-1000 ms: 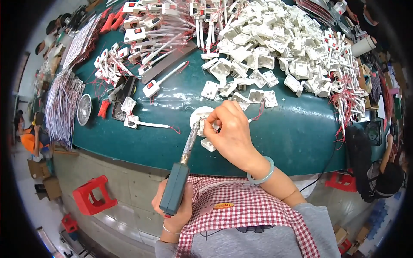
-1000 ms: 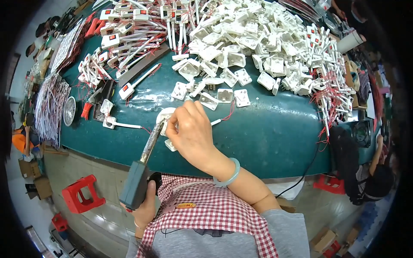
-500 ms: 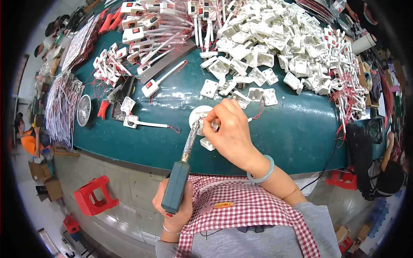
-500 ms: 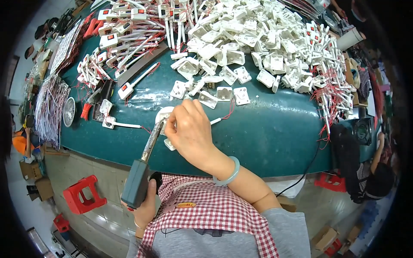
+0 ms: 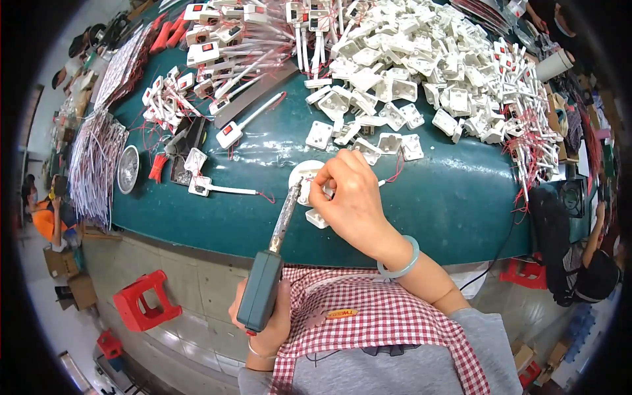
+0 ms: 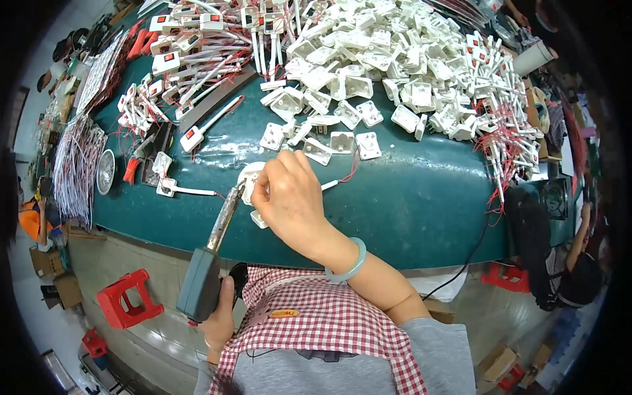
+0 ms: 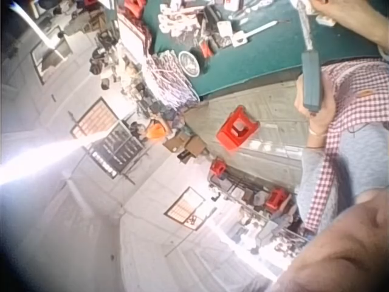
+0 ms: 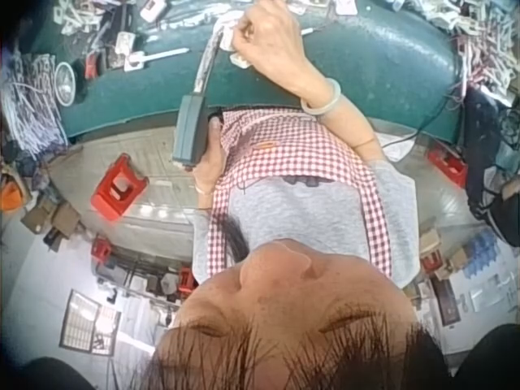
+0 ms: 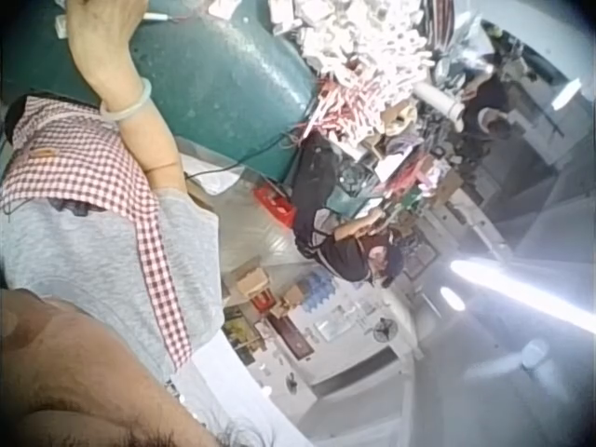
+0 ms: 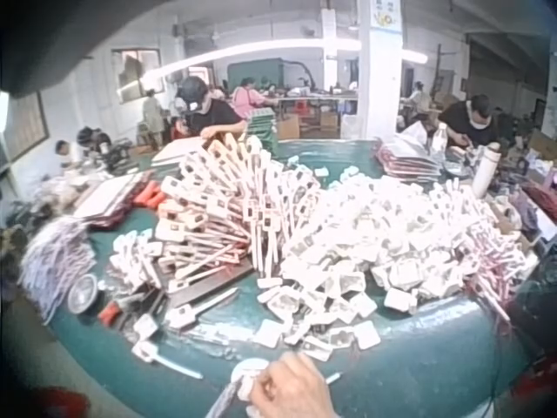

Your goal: Soldering wires onto small white plastic electrical components at an assembly line station.

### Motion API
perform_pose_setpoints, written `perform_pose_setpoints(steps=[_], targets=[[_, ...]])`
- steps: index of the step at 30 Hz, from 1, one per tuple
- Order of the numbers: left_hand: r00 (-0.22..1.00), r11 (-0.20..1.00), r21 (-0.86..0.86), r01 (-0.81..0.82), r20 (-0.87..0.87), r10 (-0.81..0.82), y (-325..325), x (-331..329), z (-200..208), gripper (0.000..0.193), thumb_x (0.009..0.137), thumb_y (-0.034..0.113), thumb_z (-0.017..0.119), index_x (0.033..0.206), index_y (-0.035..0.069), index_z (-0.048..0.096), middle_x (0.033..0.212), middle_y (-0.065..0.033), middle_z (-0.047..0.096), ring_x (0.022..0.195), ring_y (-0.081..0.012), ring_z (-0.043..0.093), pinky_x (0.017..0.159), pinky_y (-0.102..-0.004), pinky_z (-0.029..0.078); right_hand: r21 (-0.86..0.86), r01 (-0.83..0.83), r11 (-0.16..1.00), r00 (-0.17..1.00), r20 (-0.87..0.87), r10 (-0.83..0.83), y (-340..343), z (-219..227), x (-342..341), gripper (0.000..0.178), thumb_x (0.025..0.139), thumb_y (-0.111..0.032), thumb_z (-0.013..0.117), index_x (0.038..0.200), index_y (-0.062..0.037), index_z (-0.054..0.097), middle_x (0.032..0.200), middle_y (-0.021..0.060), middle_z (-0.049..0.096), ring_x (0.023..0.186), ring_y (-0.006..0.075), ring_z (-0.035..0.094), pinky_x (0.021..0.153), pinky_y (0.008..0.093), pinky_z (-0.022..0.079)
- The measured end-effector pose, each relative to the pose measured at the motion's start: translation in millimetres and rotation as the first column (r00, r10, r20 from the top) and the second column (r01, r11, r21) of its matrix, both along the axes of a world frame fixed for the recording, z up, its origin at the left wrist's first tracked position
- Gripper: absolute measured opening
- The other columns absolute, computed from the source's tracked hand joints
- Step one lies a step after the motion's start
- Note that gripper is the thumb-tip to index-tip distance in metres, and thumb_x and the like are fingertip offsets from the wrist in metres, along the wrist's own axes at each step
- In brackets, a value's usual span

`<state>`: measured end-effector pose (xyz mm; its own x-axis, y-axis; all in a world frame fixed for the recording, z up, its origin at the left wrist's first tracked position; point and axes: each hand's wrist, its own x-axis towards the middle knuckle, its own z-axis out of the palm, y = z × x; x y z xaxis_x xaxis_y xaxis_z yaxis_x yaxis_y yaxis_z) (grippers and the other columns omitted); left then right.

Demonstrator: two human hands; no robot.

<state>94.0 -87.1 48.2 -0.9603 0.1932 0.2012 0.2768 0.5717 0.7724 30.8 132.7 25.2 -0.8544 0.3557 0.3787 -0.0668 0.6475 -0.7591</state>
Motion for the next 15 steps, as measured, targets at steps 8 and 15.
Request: perform_pose_setpoints(steps=[8, 15], targets=[[0.999, 1.000, 0.010, 0.022, 0.033, -0.023, 9.1, -5.2, 4.2, 0.020, 0.079, 0.006, 0.076, 0.094, -0.004, 0.068, 0.084, -0.0136, 0.066, 0.064, -0.0245, 0.066, 0.055, -0.0319, 0.049, -0.004, 0.001, 1.000, 1.000, -0.019, -0.001, 1.0, -1.9, -0.3, 0.013, 0.069, 0.002, 0.068, 0.068, -0.0015, 0.055, 0.073, 0.0106, 0.051, 0.071, 0.0275, 0.051, 0.062, 0.0389, 0.044], [1.000, 1.000, 0.011, 0.008, 0.016, -0.008, 7.1, -3.0, 3.6, 0.019, 0.079, 0.008, 0.076, 0.092, -0.002, 0.067, 0.080, -0.0124, 0.064, 0.061, -0.0248, 0.064, 0.054, -0.0328, 0.048, -0.006, -0.009, 1.000, 1.000, -0.005, 0.009, 0.5, -1.0, 0.1, 0.012, 0.068, 0.002, 0.067, 0.067, -0.0009, 0.055, 0.075, 0.0128, 0.052, 0.075, 0.0304, 0.052, 0.064, 0.0408, 0.045]])
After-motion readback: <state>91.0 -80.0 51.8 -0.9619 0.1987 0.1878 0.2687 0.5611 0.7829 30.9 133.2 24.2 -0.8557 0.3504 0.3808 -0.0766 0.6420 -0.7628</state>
